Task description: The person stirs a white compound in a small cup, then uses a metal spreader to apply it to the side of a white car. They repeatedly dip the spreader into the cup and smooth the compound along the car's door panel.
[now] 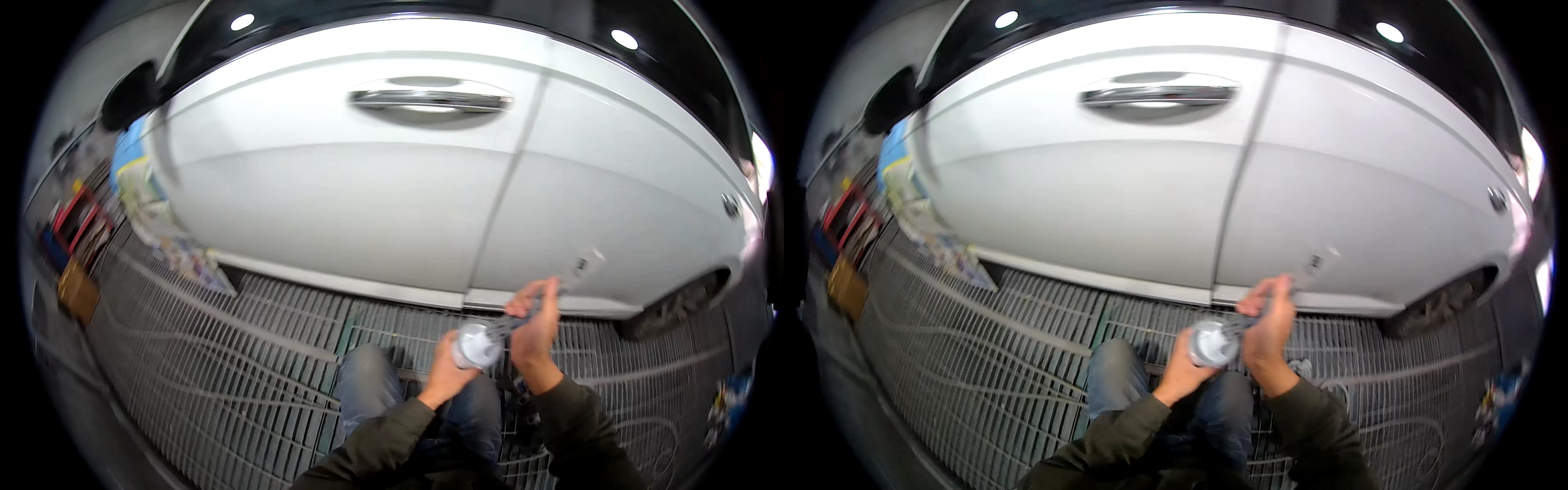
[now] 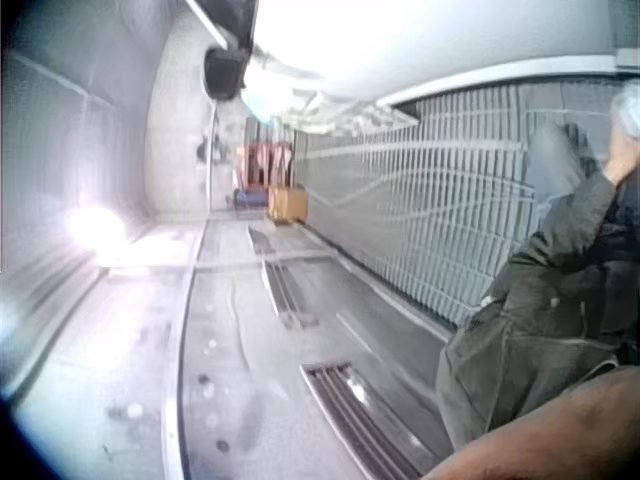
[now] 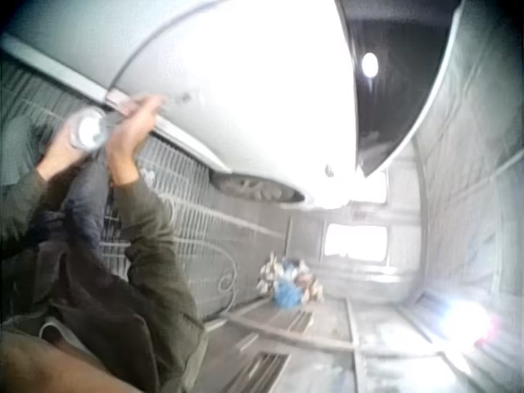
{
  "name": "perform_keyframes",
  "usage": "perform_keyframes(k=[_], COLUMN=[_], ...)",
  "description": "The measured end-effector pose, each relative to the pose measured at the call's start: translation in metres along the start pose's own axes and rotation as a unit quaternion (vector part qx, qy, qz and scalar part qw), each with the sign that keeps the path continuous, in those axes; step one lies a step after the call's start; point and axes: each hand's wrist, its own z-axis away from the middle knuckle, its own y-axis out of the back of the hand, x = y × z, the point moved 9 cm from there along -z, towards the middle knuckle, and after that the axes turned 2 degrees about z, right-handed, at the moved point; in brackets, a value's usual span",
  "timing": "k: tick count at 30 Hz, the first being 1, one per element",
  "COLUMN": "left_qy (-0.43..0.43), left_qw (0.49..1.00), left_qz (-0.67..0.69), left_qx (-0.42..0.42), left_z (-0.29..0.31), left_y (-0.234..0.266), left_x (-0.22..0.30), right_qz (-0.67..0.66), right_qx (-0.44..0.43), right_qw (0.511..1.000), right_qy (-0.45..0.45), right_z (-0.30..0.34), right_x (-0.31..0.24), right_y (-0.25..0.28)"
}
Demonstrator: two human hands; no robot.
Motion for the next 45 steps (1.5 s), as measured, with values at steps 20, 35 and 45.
perform_keyframes(k=[20, 35, 45], left_qy=[0.053, -0.001, 0.040], left_qw=[0.997, 0.999, 0.995], left_qz=[0.034, 0.009, 0.037], left_qx=[-0.033, -0.053, -0.078], left_z=[0.016, 0.012, 0.007], left_y=[-0.006, -0.023, -0.035], left_x=[-0.001, -0.004, 0.007], right_qz=[0.110, 0.101, 0.173], right_qx=[-0.373, -0.352, -0.408], right_qw=[0.921, 0.930, 0.896], right_qy=[-0.008, 0.011, 0.035], right_z=[0.063, 0.044, 0.056], right_x=[0.019, -0.001, -0.013], right_y=[-0.033, -0.033, -0.049])
